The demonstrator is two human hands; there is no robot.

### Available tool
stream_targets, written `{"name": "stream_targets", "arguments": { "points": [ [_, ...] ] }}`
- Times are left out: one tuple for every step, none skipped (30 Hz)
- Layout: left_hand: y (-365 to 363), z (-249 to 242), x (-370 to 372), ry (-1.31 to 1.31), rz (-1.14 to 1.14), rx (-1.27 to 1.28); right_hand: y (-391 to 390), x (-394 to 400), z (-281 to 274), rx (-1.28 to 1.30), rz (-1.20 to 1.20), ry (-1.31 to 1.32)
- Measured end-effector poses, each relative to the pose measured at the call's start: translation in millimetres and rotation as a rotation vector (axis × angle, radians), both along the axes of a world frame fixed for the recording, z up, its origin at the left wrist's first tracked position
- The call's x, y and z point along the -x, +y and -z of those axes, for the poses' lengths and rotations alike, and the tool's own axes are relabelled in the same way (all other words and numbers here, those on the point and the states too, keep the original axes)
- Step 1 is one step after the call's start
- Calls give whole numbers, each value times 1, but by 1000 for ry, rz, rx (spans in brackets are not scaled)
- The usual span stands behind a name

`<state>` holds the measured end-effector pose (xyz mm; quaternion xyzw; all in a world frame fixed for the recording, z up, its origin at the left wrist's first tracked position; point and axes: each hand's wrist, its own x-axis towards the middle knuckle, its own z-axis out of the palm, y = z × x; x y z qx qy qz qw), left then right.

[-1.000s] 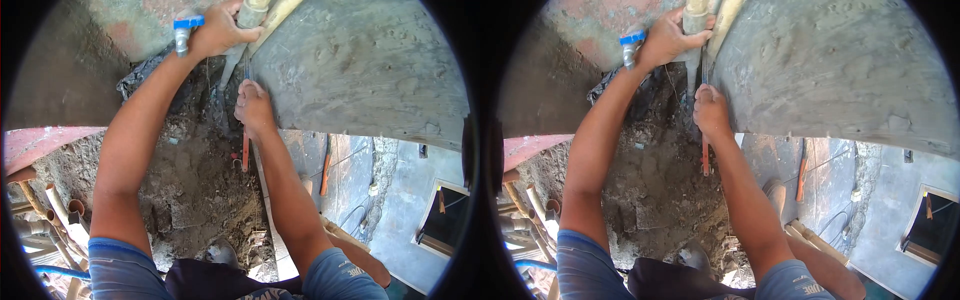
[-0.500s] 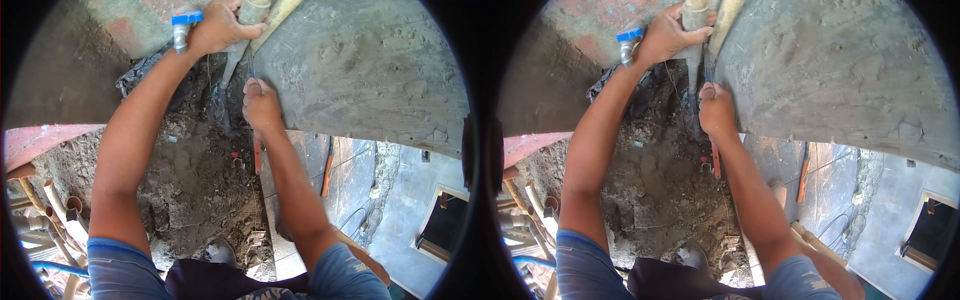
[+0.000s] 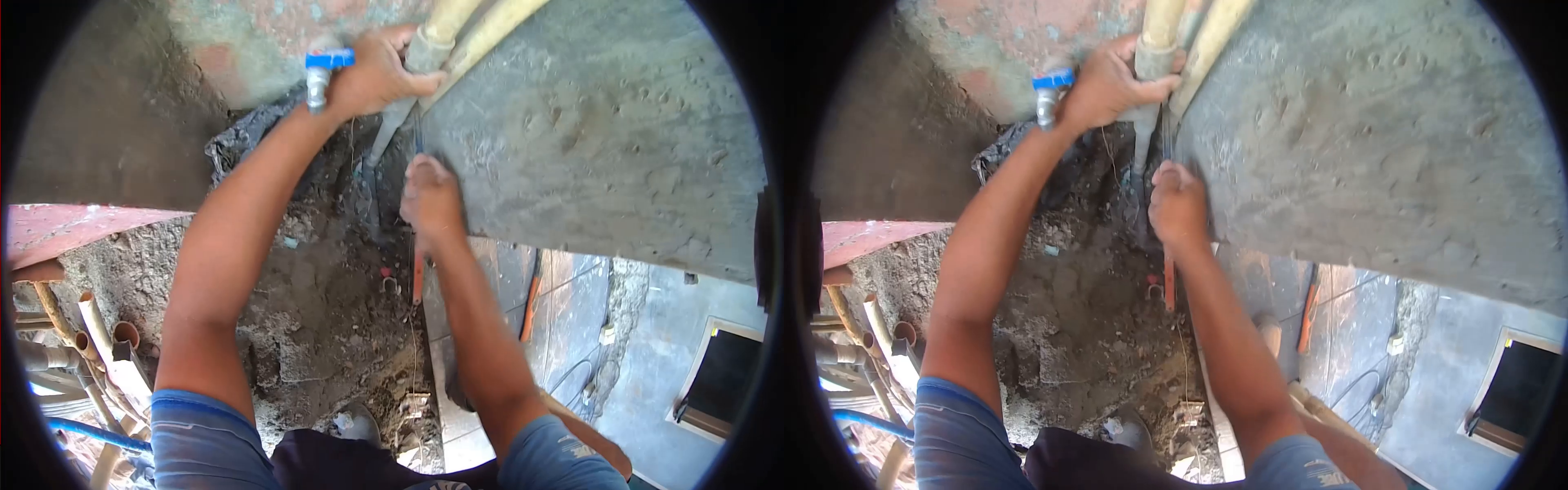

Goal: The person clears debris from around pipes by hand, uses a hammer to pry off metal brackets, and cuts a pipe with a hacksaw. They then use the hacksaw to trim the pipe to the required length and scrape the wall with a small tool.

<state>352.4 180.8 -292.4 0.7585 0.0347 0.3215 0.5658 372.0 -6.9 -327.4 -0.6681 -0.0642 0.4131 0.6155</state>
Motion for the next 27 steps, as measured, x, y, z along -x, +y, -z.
{"name": "stream_targets", "arguments": {
  "points": [
    [-3,-4,1,33,-22,-17,0,-1,20,-13,-1,-19],
    [-4,-7,-3,62,-38,-33,2,-1,52,-3,0,-290],
    [-3,0,-7,36,-24,11,2,-2,68,14,2,-552],
    [-3,1,-8,27,-24,4,2,-2,65,7,4,-561],
    [-3,-1,-9,-14,-7,25,4,-2,56,-27,4,-434],
    [-5,0,-8,-46,13,54,4,0,48,-52,5,-297],
    [-6,1,-7,-44,16,57,0,1,40,-48,8,-295],
    [-7,2,-7,-53,21,81,0,3,16,-61,10,-54],
    [-5,2,-8,-60,26,100,1,4,-6,-80,13,189],
    [-6,2,-7,-50,38,105,5,3,-23,-77,26,198],
    [-6,-1,-5,33,-20,52,12,-3,-38,-151,52,370],
    [-5,-4,-6,106,-75,-12,14,-9,-46,-236,77,533],
    [-6,-3,-6,76,-32,47,17,-7,-44,-146,92,489],
    [-8,-5,-6,73,-22,43,11,-5,-23,-152,100,485],
    [-9,-8,-3,77,-43,0,2,-7,16,-1,1,-49],
    [-9,-11,0,84,-67,-42,-3,-8,47,150,-98,-580],
    [-10,-10,-2,79,-39,31,5,-3,39,95,-63,-459],
    [-8,-10,-3,71,-41,22,6,-4,28,86,-62,-468],
    [-10,-8,-3,65,-28,41,-1,-3,17,-69,-15,-46],
    [-8,-8,-3,55,-21,55,-1,-2,-6,-229,23,373],
    [-8,-7,-3,43,4,76,-1,-14,-18,-253,-16,507],
    [-7,-5,-2,45,-1,74,0,-8,-11,-254,-21,510],
    [-7,-6,-2,63,-24,32,1,1,5,-151,7,222],
    [-7,-8,-2,78,-48,-4,3,6,24,-46,35,-70],
    [-9,-8,-2,72,-48,-3,5,1,65,106,34,-688],
    [-10,-10,-1,82,-45,40,13,2,66,101,40,-693],
    [-11,-11,-2,93,-42,86,19,3,66,55,54,-514]
  ]
}}
